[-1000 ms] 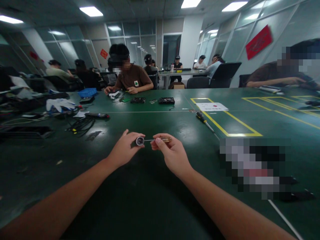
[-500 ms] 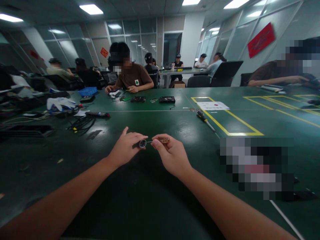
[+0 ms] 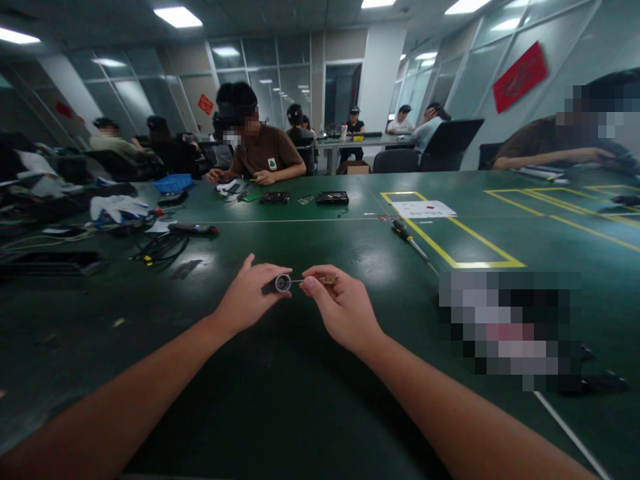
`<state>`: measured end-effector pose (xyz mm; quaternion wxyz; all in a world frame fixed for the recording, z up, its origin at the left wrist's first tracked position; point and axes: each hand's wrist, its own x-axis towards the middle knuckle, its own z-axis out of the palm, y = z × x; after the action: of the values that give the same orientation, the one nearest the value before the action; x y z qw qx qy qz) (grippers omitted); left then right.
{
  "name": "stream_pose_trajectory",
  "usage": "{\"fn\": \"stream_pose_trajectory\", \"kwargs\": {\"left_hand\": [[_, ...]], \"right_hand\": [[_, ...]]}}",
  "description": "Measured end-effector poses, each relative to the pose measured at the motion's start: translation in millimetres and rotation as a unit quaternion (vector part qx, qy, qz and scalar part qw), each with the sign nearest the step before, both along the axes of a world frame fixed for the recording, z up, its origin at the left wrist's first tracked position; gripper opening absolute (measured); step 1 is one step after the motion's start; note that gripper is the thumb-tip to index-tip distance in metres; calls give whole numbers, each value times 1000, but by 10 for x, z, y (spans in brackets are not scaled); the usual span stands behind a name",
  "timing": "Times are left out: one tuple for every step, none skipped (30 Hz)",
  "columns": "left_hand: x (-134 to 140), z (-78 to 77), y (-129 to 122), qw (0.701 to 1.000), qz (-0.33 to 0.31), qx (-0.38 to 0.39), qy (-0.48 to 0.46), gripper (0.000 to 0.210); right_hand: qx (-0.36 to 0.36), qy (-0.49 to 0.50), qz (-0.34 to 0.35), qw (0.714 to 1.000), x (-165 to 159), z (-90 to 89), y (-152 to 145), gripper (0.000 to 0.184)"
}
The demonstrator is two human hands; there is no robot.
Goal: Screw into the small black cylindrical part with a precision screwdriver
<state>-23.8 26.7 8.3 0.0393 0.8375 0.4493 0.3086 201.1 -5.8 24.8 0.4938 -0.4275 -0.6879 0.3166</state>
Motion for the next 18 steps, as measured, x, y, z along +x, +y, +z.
{"fn": "stream_pose_trajectory", "kwargs": {"left_hand": [[0, 7, -5, 1000, 0, 2, 1, 36], [0, 15, -9, 1000, 1, 3, 3, 36], [-1, 22, -12, 1000, 2, 4, 4, 35], [-2, 28, -16, 1000, 2, 3, 5, 35], [-2, 32, -18, 1000, 3, 2, 6, 35], [-2, 35, -20, 1000, 3, 1, 6, 35], [-1, 36, -21, 1000, 4, -1, 5, 35], [-1, 36, -20, 1000, 6, -1, 3, 36], [-1, 33, -18, 1000, 8, -1, 0, 36], [-2, 30, -16, 1000, 10, 0, -2, 36], [-3, 26, -13, 1000, 12, 2, -4, 36], [-4, 22, -10, 1000, 13, 4, -5, 35], [-5, 20, -8, 1000, 14, 5, -5, 35], [-6, 19, -7, 1000, 15, 6, -6, 35], [-6, 20, -9, 1000, 16, 7, -7, 35], [-5, 23, -12, 1000, 17, 8, -9, 35], [-3, 28, -17, 1000, 19, 9, -13, 35], [0, 33, -23, 1000, 21, 10, -17, 34]], "right_hand": [[0, -5, -1, 1000, 4, -11, 1, 24], [0, -5, -3, 1000, 8, -17, 0, 24], [-1, -3, -4, 1000, 10, -17, -3, 24], [-3, 3, -4, 1000, 11, -11, -7, 23], [-6, 15, -4, 1000, 11, -1, -11, 23], [-11, 32, -3, 999, 9, 12, -13, 23], [-18, 54, 0, 998, 7, 26, -12, 23], [-27, 79, 5, 997, 4, 38, -9, 24], [-37, 104, 8, 994, 0, 48, -3, 24], [-47, 126, 12, 991, -4, 54, 5, 25], [-57, 141, 15, 988, -8, 56, 14, 27], [-65, 149, 17, 986, -10, 54, 23, 29], [-72, 153, 19, 985, -12, 49, 31, 30], [-76, 154, 22, 985, -13, 43, 37, 31], [-77, 153, 26, 985, -14, 36, 40, 32], [-77, 151, 29, 985, -14, 30, 41, 32], [-76, 148, 32, 986, -15, 25, 40, 31], [-74, 145, 33, 986, -18, 23, 35, 31]]}}
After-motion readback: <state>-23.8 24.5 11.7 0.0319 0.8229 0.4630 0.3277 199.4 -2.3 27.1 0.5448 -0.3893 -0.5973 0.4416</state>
